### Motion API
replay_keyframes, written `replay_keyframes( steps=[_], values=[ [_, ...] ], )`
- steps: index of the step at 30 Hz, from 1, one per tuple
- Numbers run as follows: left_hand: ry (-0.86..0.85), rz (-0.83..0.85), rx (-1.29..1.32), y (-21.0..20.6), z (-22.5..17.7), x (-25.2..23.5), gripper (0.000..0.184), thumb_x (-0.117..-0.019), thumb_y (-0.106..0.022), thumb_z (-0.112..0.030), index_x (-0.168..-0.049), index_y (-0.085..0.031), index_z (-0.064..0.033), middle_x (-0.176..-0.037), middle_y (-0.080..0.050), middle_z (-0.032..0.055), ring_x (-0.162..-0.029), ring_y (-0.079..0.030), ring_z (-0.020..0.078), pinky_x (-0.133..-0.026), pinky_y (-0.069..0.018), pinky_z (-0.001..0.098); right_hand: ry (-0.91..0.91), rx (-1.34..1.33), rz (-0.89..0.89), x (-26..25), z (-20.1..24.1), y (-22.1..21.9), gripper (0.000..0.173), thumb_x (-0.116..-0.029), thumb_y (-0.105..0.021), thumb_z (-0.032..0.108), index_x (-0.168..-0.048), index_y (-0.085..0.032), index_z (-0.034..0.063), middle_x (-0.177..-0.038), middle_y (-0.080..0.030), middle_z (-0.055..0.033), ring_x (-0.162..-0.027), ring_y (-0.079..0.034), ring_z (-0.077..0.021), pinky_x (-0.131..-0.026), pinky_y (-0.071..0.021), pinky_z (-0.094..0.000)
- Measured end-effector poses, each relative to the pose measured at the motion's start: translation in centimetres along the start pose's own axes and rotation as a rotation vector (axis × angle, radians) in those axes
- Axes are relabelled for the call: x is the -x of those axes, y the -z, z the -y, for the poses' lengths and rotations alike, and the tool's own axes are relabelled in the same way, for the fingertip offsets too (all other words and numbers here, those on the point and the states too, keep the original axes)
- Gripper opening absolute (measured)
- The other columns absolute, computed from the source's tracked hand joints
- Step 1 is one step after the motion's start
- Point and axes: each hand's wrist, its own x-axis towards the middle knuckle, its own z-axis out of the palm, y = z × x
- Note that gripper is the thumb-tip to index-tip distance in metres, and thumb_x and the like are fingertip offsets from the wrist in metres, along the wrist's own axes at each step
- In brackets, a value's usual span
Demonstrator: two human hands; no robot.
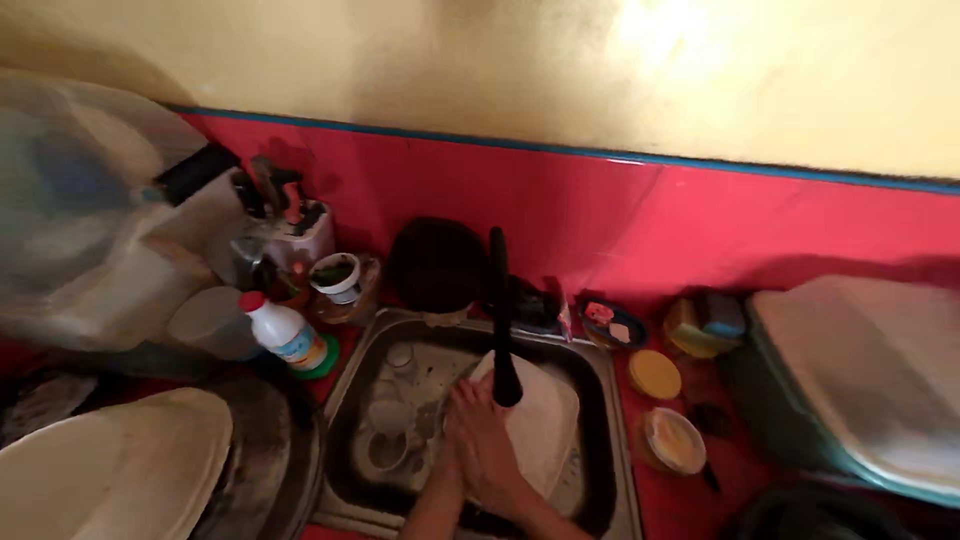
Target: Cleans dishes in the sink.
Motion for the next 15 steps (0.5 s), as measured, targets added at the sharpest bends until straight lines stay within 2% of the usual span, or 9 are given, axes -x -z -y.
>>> replay_keyframes(
  steps=[1, 3, 5, 7, 8, 10, 12, 14, 15],
  values=[
    [0.055, 0.026, 0.091, 1.4, 1.1, -1.1, 0.049, -0.1135, -0.019, -0.025, -0.148, -0.041, 0.0008, -0.14, -0.057, 0.0145, -0.123, -0.058, 0.02, -0.1, -0.0508, 0.0375, -0.095, -0.067, -0.043, -0.5, -1.1, 0.6, 0.054, -0.1081, -0.036, 0.036, -0.153, -0.047, 0.0083, -0.161, -0.039, -0.0173, -0.152, -0.029, -0.04, -0.123, -0.0136, -0.0656],
    [0.213, 0.218, 0.279, 2.5, 2.3, -2.5, 0.052, -0.1116, -0.018, -0.036, -0.128, -0.055, -0.0044, -0.109, -0.069, 0.0081, -0.099, -0.068, 0.0158, -0.084, -0.0578, 0.0343, -0.392, -0.27, -0.172, -2.5, -3.6, 2.2, 0.054, -0.102, -0.052, 0.022, -0.151, -0.046, -0.0009, -0.158, -0.036, -0.0299, -0.147, -0.033, -0.0468, -0.122, -0.0272, -0.0557],
    [0.243, 0.351, 0.354, 3.0, 3.0, -3.1, 0.059, -0.1095, -0.013, -0.042, -0.129, -0.055, -0.0041, -0.115, -0.069, 0.0085, -0.106, -0.067, 0.017, -0.092, -0.0563, 0.0355, -0.634, -0.439, -0.196, -4.0, -4.5, 3.3, 0.058, -0.1079, -0.044, 0.023, -0.157, -0.029, -0.003, -0.153, -0.043, -0.0289, -0.139, -0.049, -0.0369, -0.114, -0.0426, -0.0466],
    [0.131, 0.278, 0.168, 2.9, 3.1, -2.8, 0.055, -0.1107, -0.014, -0.035, -0.134, -0.053, -0.0042, -0.121, -0.067, 0.0061, -0.11, -0.064, 0.0119, -0.095, -0.0534, 0.0302, -0.684, -0.625, -0.31, -3.8, -2.9, 2.9, 0.057, -0.109, -0.044, 0.021, -0.156, -0.025, -0.0049, -0.139, -0.057, -0.0267, -0.125, -0.061, -0.0295, -0.105, -0.0502, -0.0431],
    [0.035, 0.201, 0.025, 2.8, 3.1, -2.7, 0.05, -0.1124, -0.018, -0.027, -0.142, -0.048, -0.0005, -0.129, -0.064, 0.0092, -0.116, -0.062, 0.0126, -0.1, -0.0509, 0.0306, -0.648, -0.703, -0.368, -3.0, -1.5, 2.1, 0.058, -0.1076, -0.045, 0.017, -0.156, -0.024, -0.0056, -0.143, -0.054, -0.0258, -0.13, -0.058, -0.0269, -0.109, -0.0485, -0.0413],
    [-0.039, 0.02, 0.041, 3.1, 3.8, -3.8, 0.045, -0.1131, -0.026, -0.024, -0.148, -0.041, 0.0013, -0.131, -0.062, 0.0136, -0.113, -0.063, 0.0152, -0.094, -0.0536, 0.0343, -0.628, -0.827, -0.374, -0.9, 2.0, 0.7, 0.067, -0.1021, -0.052, 0.014, -0.158, -0.021, -0.0043, -0.156, -0.042, -0.0247, -0.141, -0.048, -0.027, -0.115, -0.0436, -0.0429],
    [-0.006, 0.02, 0.078, 3.8, 4.3, -4.4, 0.049, -0.1121, -0.022, -0.031, -0.15, -0.036, -0.0047, -0.137, -0.059, 0.0104, -0.118, -0.062, 0.0135, -0.095, -0.0537, 0.0348, -0.759, -0.955, -0.288, 0.2, 4.0, 0.8, 0.066, -0.1012, -0.055, 0.015, -0.156, -0.023, -0.0028, -0.15, -0.044, -0.0274, -0.135, -0.05, -0.0309, -0.111, -0.0433, -0.0482],
    [-0.06, -0.104, -0.319, 3.7, 4.2, -3.2, 0.039, -0.1115, -0.036, -0.015, -0.143, -0.046, 0.0053, -0.13, -0.062, 0.0191, -0.113, -0.063, 0.0206, -0.096, -0.0525, 0.0386, -0.818, -1.041, -0.2, -1.1, 2.3, 1.5, 0.062, -0.105, -0.048, 0.019, -0.161, -0.024, 0.0062, -0.149, -0.049, -0.0212, -0.133, -0.053, -0.0269, -0.111, -0.0444, -0.0461],
    [-0.096, -0.137, -0.563, 3.6, 4.0, -2.4, 0.034, -0.1079, -0.049, -0.014, -0.133, -0.057, 0.0076, -0.123, -0.066, 0.0213, -0.111, -0.066, 0.0245, -0.098, -0.0536, 0.0421, -0.883, -1.115, -0.161, -2.3, 1.0, 2.0, 0.051, -0.109, -0.043, 0.021, -0.158, -0.033, 0.008, -0.144, -0.056, -0.0165, -0.127, -0.058, -0.0223, -0.106, -0.0475, -0.0415]
  ],
)
